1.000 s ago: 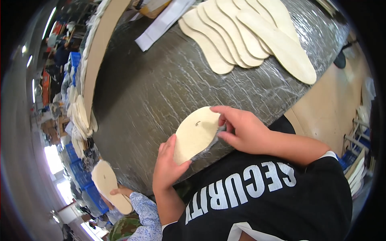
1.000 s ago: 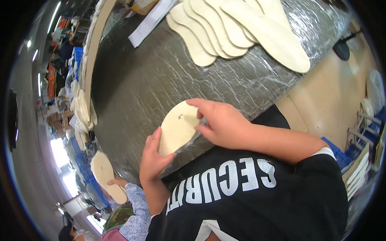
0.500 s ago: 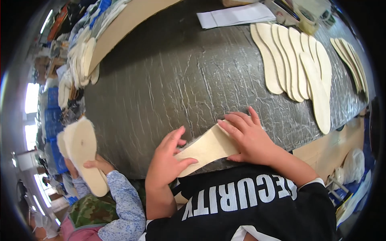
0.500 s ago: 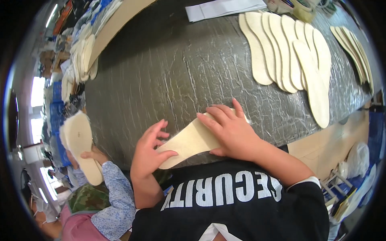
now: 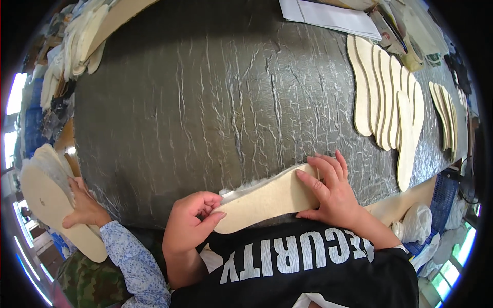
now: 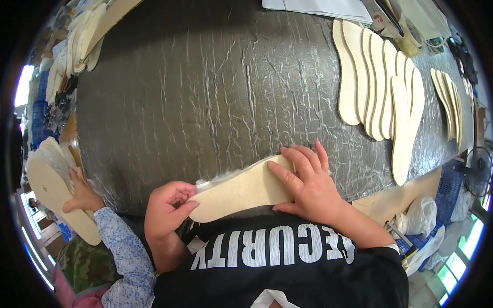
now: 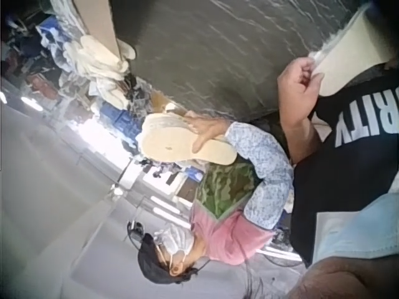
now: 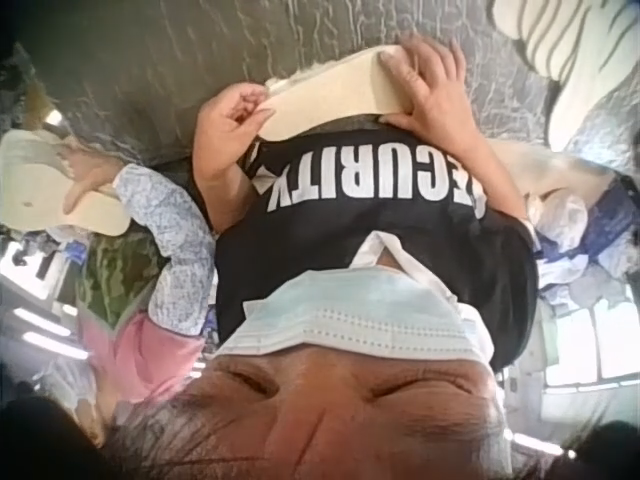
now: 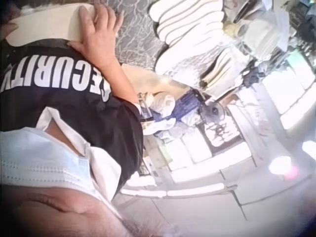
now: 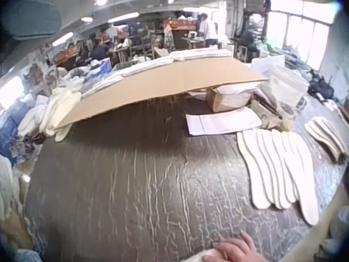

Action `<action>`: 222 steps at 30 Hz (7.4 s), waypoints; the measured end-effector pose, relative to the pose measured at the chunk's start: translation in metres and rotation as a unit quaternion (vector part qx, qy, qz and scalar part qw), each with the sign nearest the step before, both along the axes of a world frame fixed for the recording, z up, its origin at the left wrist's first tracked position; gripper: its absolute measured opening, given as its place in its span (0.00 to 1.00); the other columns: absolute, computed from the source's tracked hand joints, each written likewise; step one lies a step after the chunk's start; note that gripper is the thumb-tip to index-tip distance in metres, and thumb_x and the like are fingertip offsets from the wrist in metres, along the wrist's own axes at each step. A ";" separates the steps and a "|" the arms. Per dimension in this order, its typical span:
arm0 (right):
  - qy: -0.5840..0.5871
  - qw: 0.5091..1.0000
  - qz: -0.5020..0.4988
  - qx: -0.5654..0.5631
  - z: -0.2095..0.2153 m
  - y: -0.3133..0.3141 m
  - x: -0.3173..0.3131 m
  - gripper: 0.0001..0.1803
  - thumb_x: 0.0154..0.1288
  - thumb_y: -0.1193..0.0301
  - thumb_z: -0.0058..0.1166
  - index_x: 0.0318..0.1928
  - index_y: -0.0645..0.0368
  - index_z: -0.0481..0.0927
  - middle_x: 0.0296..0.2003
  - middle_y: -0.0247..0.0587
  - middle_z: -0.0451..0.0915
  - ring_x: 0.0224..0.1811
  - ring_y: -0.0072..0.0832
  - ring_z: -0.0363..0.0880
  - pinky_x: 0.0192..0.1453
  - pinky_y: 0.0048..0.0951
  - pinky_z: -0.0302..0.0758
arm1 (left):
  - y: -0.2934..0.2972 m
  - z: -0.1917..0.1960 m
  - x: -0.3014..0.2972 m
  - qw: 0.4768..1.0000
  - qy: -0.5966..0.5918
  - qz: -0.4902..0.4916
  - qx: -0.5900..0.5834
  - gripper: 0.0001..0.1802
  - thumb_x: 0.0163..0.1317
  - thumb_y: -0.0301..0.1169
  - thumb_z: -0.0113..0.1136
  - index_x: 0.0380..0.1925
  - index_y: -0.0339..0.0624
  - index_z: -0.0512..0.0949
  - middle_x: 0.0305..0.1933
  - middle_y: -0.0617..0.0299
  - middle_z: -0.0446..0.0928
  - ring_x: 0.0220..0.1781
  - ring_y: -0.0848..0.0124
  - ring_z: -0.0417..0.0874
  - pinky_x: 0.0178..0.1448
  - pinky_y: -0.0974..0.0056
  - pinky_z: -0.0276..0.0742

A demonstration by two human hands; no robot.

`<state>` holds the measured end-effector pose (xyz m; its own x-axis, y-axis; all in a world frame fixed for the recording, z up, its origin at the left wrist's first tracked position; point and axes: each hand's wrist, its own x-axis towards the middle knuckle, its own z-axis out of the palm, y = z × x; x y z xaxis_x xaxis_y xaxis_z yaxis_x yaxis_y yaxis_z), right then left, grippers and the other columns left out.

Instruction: Manually applying and smoothing fluffy lining onto shoe insoles and organizing them on the work table.

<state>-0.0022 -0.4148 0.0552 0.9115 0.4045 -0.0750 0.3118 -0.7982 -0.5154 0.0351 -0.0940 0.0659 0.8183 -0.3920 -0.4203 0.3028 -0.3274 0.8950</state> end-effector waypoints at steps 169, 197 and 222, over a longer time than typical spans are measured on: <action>0.240 0.935 0.261 0.013 0.064 0.052 0.043 0.48 0.53 0.47 0.63 0.64 0.69 0.63 0.43 0.59 0.80 0.48 0.51 0.79 0.53 0.41 0.74 | -0.018 -0.010 -0.010 0.935 -0.324 0.039 -0.141 0.10 0.45 0.16 0.66 0.31 0.33 0.81 0.34 0.54 0.82 0.41 0.62 0.82 0.47 0.63 0.76; 0.037 0.980 0.169 -0.100 0.062 0.036 0.023 0.24 0.52 0.50 0.62 0.35 0.59 0.76 0.20 0.42 0.78 0.29 0.42 0.81 0.44 0.41 0.76 | -0.023 0.010 -0.019 0.851 -0.515 0.003 0.099 0.07 0.47 0.26 0.69 0.28 0.45 0.81 0.32 0.64 0.83 0.39 0.64 0.83 0.55 0.55 0.63; -0.176 0.980 0.094 0.026 0.039 0.047 0.002 0.08 0.48 0.69 0.55 0.22 0.56 0.70 0.13 0.36 0.73 0.17 0.34 0.76 0.27 0.34 0.73 | -0.076 0.030 -0.044 0.734 -0.632 -0.054 0.244 0.07 0.46 0.31 0.64 0.29 0.53 0.82 0.38 0.72 0.75 0.41 0.71 0.72 0.59 0.48 0.59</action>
<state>-0.0006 -0.3680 0.0946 0.7859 0.5634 0.2546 0.6167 -0.6850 -0.3879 -0.0089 -0.1699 0.0957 0.6506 -0.5390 0.5349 -0.7197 -0.6625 0.2078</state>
